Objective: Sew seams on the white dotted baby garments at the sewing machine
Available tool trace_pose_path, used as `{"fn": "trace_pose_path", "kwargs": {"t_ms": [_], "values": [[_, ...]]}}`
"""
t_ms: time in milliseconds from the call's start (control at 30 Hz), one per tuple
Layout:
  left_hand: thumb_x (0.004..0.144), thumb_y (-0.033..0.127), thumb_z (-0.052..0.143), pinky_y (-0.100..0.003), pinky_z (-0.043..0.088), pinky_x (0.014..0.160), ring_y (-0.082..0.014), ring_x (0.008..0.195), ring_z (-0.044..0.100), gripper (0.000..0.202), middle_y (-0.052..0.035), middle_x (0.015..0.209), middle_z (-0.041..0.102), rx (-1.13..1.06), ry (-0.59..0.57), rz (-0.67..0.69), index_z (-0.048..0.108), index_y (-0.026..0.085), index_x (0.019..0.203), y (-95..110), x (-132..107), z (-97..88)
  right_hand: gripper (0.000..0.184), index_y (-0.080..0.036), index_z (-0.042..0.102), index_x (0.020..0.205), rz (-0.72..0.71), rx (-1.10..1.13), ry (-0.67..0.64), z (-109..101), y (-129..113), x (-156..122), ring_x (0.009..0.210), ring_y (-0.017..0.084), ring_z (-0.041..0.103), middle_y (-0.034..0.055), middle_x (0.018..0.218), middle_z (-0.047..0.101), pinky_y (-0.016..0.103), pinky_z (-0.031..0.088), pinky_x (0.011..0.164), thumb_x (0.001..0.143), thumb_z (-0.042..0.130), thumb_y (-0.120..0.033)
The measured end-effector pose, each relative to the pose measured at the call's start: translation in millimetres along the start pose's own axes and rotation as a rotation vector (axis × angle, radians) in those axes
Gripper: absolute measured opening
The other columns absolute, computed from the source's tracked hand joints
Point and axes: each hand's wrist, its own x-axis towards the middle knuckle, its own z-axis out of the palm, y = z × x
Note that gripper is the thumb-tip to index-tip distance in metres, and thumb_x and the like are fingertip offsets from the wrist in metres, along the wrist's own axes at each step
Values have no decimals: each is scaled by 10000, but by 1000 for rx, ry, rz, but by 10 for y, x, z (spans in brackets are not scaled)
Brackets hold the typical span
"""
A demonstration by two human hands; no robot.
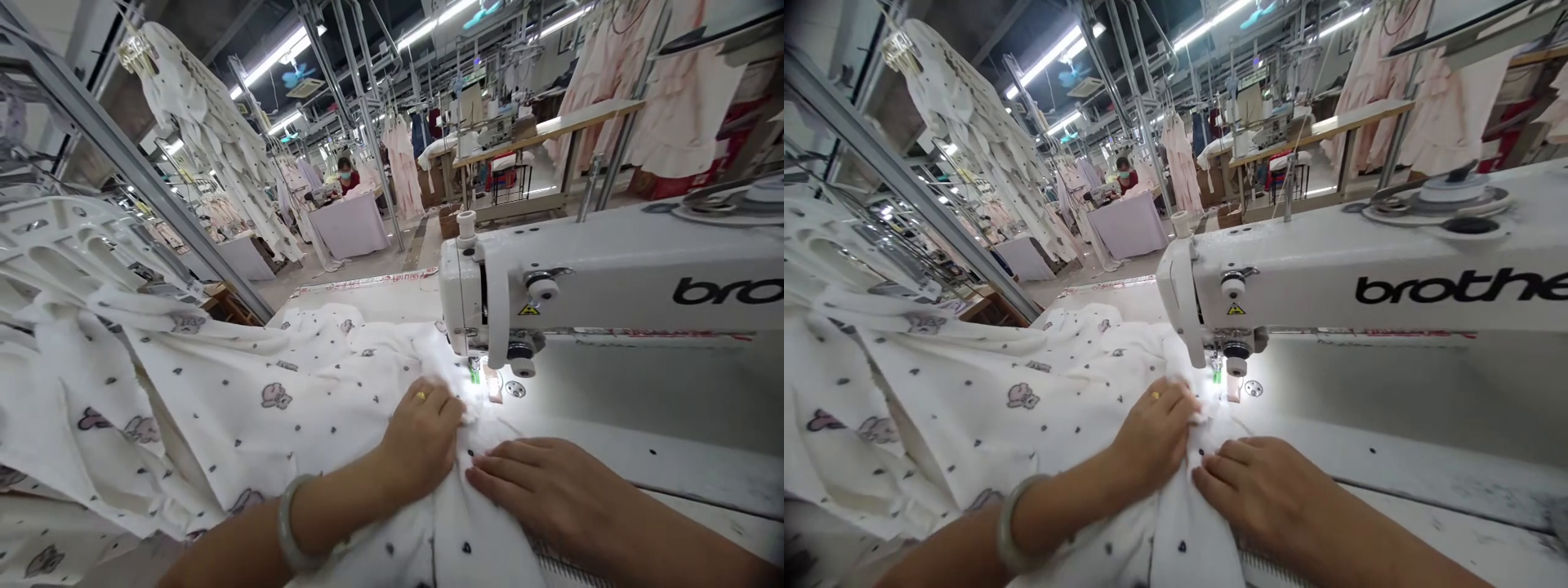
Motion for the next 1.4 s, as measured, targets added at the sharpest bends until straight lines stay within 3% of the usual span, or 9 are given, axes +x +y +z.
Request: {"fn": "trace_pose_path", "kwargs": {"t_ms": [200,333,500,600,733,867,1100,1200,1400], "values": [[873,170,405,-314,490,773,-191,773,568,166,5,760,579,-509,82,-227,562,206,910,-317,551,-85,291,-202,708,1049,119,244,-120,-306,-27,119,919,214,700,92,997,760,331,564,819,959,450,-102],[880,229,429,-273,405,667,-154,694,477,111,36,700,480,-715,41,-240,531,202,849,-332,594,-152,276,-221,713,1130,318,215,44,-231,127,85,1012,226,700,72,1066,768,397,548,954,1052,450,-189],[839,348,711,-320,496,825,-206,878,616,238,1,914,657,-570,18,-182,601,207,995,-265,478,-180,333,-257,713,1247,621,194,63,-22,312,-12,1154,310,655,78,1211,746,511,557,960,1043,538,-453],[852,187,636,-366,513,947,-239,1000,656,160,-55,1045,697,-439,49,-149,663,201,1009,-256,448,-134,448,-261,691,1315,747,322,-37,17,365,-5,1178,337,638,102,1256,718,531,557,965,999,538,-538],[822,100,536,-364,518,931,-245,1002,656,252,-87,1044,692,-428,135,-98,712,179,984,-231,423,-86,472,-288,679,1332,860,399,-109,53,424,-7,1181,352,628,107,1228,697,542,551,970,935,549,-507],[812,94,540,-350,489,892,-225,888,639,154,-44,849,688,-451,93,-78,662,188,807,-167,422,-110,397,-291,683,1315,749,322,-118,6,446,-21,1198,338,611,103,1243,696,500,558,938,986,542,-462],[930,219,595,-332,478,847,-202,806,605,243,-10,704,638,-451,70,-165,610,196,689,-126,429,-138,274,-245,766,1073,147,158,-71,-187,416,-36,862,221,657,75,949,770,367,505,817,1095,495,-279],[899,191,625,-345,481,866,-202,816,616,203,-16,724,662,-415,65,-130,653,193,699,-141,402,-107,282,-245,771,1081,134,163,-91,-211,391,-42,808,211,658,65,883,760,342,492,751,1097,491,-270],[848,182,685,-427,434,1039,-264,1066,610,159,-71,1026,733,-86,-35,239,763,197,986,-146,322,-106,311,-240,768,1060,175,203,-127,-261,349,7,777,200,658,56,887,759,330,480,716,1102,461,-259]]}}
